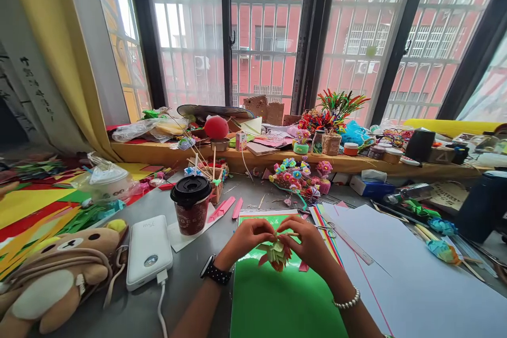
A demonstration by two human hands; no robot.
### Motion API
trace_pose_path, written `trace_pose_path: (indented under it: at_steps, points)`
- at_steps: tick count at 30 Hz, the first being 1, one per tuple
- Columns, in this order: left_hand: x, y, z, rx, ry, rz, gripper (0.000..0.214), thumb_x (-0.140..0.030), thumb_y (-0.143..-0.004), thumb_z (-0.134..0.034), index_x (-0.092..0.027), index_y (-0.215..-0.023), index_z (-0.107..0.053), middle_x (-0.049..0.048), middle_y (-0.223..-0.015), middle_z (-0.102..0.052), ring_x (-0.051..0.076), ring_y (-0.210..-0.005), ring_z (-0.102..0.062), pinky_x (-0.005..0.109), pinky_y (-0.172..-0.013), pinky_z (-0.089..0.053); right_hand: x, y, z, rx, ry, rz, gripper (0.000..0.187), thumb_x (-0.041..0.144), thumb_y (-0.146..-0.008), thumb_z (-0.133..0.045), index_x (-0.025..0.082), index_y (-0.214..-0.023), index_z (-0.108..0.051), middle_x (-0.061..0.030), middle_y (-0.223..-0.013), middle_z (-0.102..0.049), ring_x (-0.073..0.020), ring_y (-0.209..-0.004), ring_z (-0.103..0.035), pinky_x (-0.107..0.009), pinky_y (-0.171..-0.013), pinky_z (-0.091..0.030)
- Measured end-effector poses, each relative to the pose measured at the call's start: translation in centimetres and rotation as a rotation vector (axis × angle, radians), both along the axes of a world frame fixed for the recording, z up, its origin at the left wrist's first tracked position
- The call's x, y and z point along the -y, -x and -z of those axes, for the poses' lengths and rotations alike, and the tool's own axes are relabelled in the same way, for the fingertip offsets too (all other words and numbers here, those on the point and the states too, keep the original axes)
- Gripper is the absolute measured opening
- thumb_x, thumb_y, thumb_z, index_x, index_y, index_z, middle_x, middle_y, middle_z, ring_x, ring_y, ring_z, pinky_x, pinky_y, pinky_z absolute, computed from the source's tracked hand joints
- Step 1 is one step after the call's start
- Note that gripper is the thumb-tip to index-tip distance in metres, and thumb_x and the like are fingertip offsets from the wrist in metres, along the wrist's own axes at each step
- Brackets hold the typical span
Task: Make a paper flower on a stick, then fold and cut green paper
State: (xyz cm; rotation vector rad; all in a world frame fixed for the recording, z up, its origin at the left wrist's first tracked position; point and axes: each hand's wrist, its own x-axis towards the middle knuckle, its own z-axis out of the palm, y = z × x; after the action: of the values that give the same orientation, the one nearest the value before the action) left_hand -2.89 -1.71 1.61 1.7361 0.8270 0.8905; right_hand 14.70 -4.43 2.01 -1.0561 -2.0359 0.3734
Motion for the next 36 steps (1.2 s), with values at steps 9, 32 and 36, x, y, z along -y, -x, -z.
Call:
trace_pose_path:
  at_steps: [9, 32, 36]
  points:
    - [0.3, 0.3, -0.8, -0.026, 0.060, 0.026, 0.013, -0.026, -0.062, -0.063, -0.013, -0.063, -0.061, -0.0022, -0.061, -0.056, 0.011, -0.059, -0.049, 0.022, -0.058, -0.039, 0.5, -0.5, -0.8, -0.026, 0.123, -0.092, 0.015, 0.031, -0.076, -0.054, 0.017, -0.074, -0.058, -0.0018, -0.071, -0.060, -0.0132, -0.064, -0.053, -0.022, -0.055, -0.040]
    - [0.4, 0.2, -0.6, 0.070, 0.119, 0.115, 0.018, -0.029, -0.064, -0.065, -0.012, -0.069, -0.060, -0.0018, -0.063, -0.055, 0.009, -0.059, -0.048, 0.021, -0.056, -0.037, 0.3, -0.8, -0.8, -0.173, 0.308, -0.192, 0.015, 0.031, -0.074, -0.055, 0.016, -0.074, -0.055, 0.0043, -0.060, -0.045, -0.0065, -0.049, -0.034, -0.018, -0.043, -0.027]
    - [0.6, 0.1, -0.8, 0.056, 0.109, 0.106, 0.019, -0.030, -0.064, -0.065, -0.012, -0.068, -0.059, -0.0017, -0.063, -0.055, 0.010, -0.059, -0.049, 0.021, -0.056, -0.037, 0.3, -0.7, -0.7, -0.152, 0.268, -0.151, 0.010, 0.026, -0.073, -0.056, 0.016, -0.073, -0.055, 0.0053, -0.057, -0.044, -0.0066, -0.048, -0.032, -0.018, -0.043, -0.026]
